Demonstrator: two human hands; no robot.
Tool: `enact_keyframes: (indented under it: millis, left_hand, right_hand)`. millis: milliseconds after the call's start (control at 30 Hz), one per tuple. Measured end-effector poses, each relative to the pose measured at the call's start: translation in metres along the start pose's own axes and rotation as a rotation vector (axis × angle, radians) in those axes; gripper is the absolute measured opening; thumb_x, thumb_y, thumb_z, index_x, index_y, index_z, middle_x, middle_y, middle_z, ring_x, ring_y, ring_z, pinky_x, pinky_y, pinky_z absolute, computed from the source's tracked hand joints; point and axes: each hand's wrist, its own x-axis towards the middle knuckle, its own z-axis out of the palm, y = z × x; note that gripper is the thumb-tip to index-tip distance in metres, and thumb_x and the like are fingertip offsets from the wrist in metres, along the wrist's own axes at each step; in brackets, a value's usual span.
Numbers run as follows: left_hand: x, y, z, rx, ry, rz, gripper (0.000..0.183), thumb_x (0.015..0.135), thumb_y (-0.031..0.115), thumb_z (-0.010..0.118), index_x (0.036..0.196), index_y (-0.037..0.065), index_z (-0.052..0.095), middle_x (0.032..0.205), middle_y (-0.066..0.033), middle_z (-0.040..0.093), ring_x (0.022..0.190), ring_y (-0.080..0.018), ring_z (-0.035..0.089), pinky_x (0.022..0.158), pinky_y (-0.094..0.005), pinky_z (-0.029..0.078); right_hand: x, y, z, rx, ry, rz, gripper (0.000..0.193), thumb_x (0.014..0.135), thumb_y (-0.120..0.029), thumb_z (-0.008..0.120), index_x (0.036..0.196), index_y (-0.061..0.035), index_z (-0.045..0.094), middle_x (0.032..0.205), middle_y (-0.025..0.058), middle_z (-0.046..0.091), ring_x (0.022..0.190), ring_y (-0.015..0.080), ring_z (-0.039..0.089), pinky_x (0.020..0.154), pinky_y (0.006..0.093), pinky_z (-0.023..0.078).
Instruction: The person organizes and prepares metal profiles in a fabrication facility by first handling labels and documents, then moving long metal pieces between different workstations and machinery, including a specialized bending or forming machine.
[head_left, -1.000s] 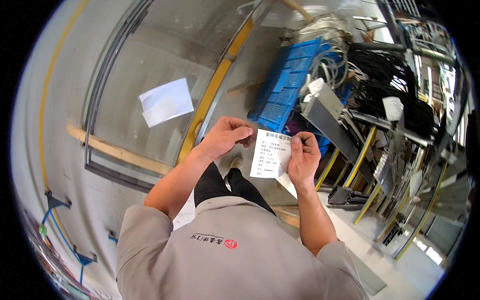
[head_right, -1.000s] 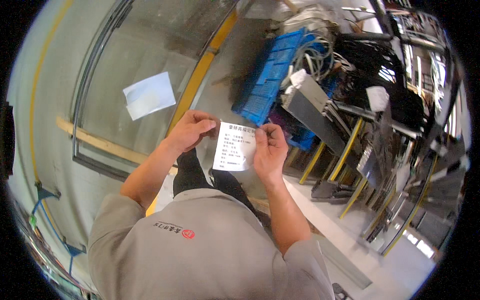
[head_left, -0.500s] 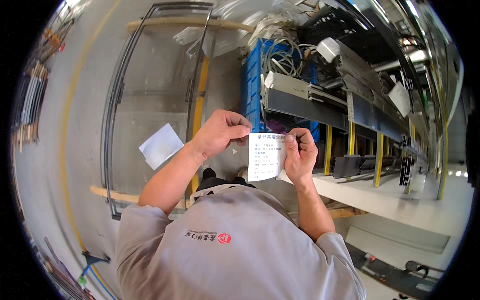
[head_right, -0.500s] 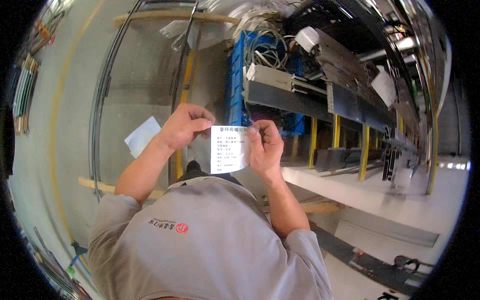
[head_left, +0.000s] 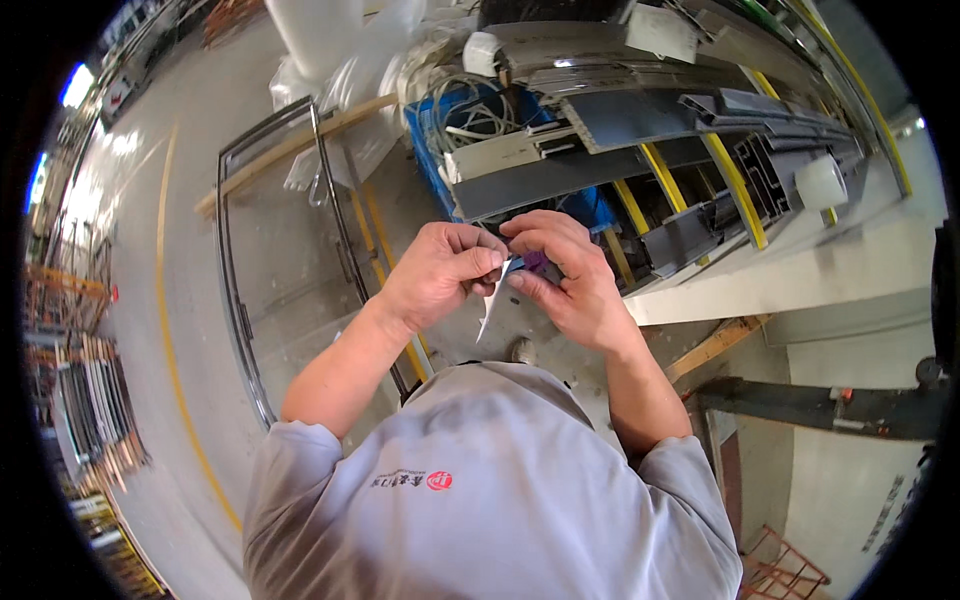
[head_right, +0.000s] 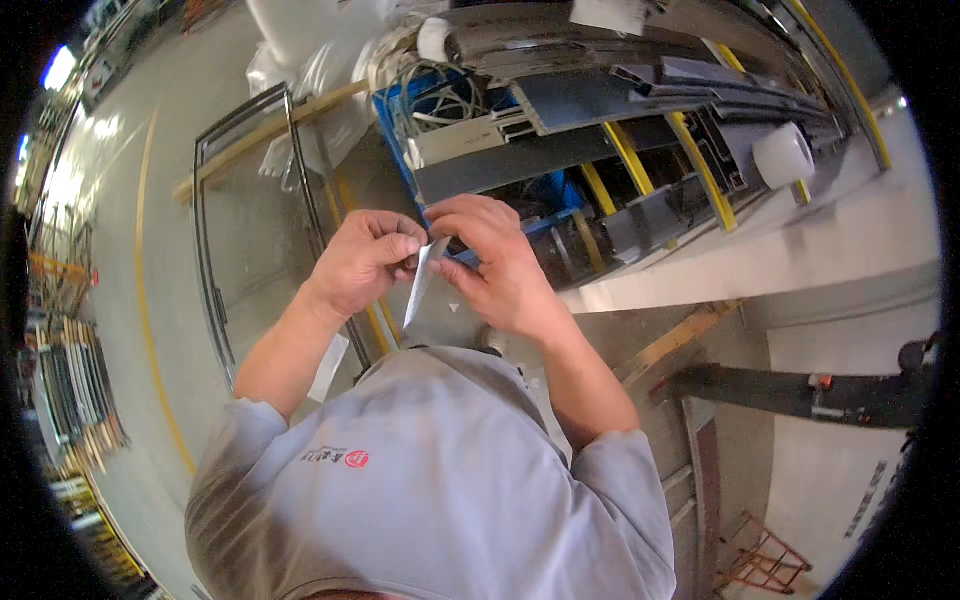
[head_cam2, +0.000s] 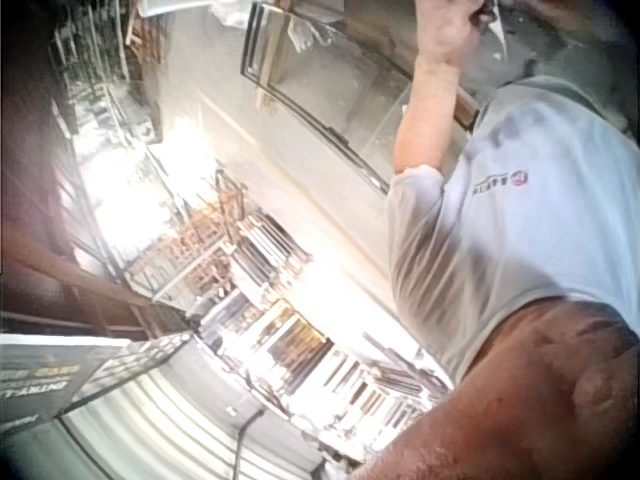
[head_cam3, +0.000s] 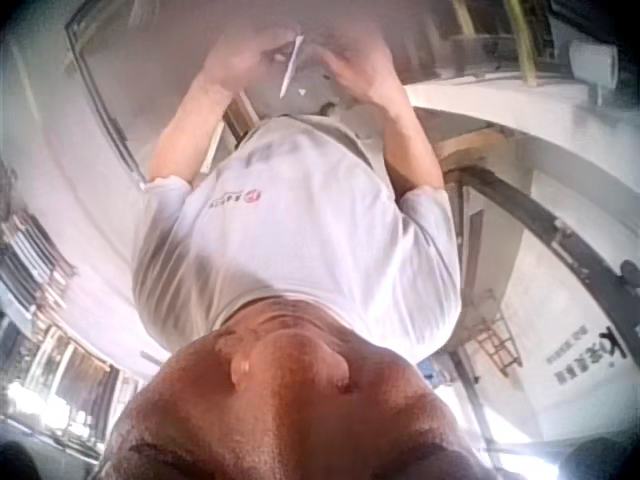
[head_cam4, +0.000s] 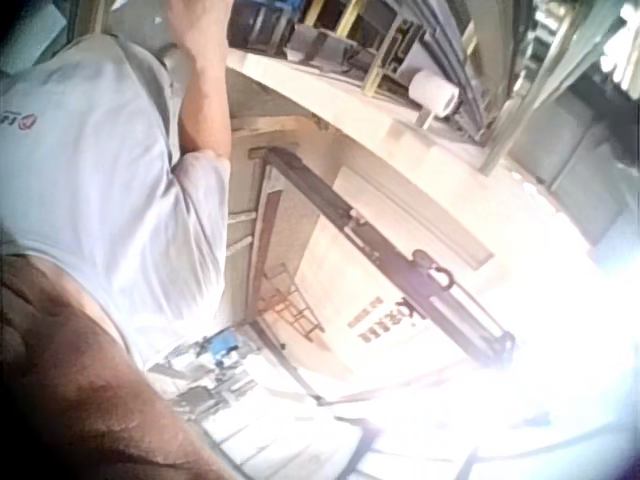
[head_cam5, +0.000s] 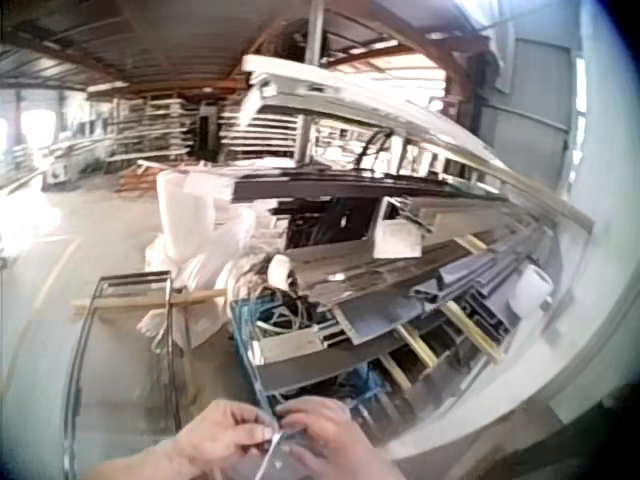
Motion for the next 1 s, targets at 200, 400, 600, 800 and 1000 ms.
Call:
enact_keyframes:
  millis: [200, 400, 600, 800, 1000]
  left_hand:
    - [0.025, 0.0, 0.028, -0.056, -0.099, -0.084, 0.028, 0.085, 0.019, 0.077, 0.096, -0.005, 0.068, 0.086, -0.0078, 0.068, 0.073, -0.0135, 0.062, 0.065, -0.0251, 0.048]
    - [0.041, 0.001, 0.046, -0.043, -0.16, -0.134, 0.039, 0.081, 0.023, 0.081, 0.101, -0.008, 0.067, 0.091, -0.01, 0.069, 0.081, -0.0175, 0.067, 0.075, -0.0299, 0.053]
    - [0.059, -0.001, 0.062, -0.109, -0.185, -0.214, 0.019, 0.091, 0.006, 0.066, 0.102, -0.009, 0.065, 0.092, -0.0112, 0.069, 0.079, -0.0169, 0.067, 0.073, -0.0305, 0.056]
    - [0.071, -0.005, 0.077, -0.074, -0.162, -0.321, 0.015, 0.091, 0.004, 0.063, 0.1, -0.008, 0.065, 0.092, -0.0115, 0.068, 0.081, -0.0187, 0.068, 0.075, -0.0317, 0.056]
    - [0.089, -0.001, 0.102, 0.203, -0.264, -0.379, 0.021, 0.095, 0.011, 0.06, 0.106, -0.006, 0.065, 0.101, -0.0136, 0.069, 0.09, -0.0178, 0.069, 0.081, -0.0332, 0.055]
  right_hand:
    - [-0.011, 0.009, -0.029, 0.085, 0.087, -0.025, 0.023, 0.072, 0.0, 0.076, 0.086, -0.0057, 0.059, 0.094, 0.0098, 0.064, 0.095, 0.0314, 0.061, 0.088, 0.0386, 0.044]
    - [-0.018, 0.008, -0.046, 0.189, 0.159, -0.05, 0.021, 0.076, 0.002, 0.075, 0.091, 0.0007, 0.061, 0.088, 0.0109, 0.061, 0.085, 0.0256, 0.059, 0.073, 0.0339, 0.047]
    - [-0.024, 0.005, -0.064, 0.166, 0.18, -0.033, 0.025, 0.075, 0.005, 0.073, 0.098, -0.0028, 0.066, 0.091, 0.0104, 0.06, 0.085, 0.0279, 0.06, 0.073, 0.0353, 0.049]
    - [-0.031, 0.0, -0.078, 0.034, 0.253, -0.096, 0.02, 0.075, 0.006, 0.073, 0.093, -0.0014, 0.066, 0.091, 0.0082, 0.058, 0.084, 0.0229, 0.058, 0.072, 0.0316, 0.047]
    - [-0.04, -0.009, -0.099, -0.072, 0.427, -0.004, 0.015, 0.079, 0.006, 0.07, 0.091, -0.0011, 0.065, 0.084, 0.0073, 0.062, 0.075, 0.0211, 0.06, 0.068, 0.0295, 0.049]
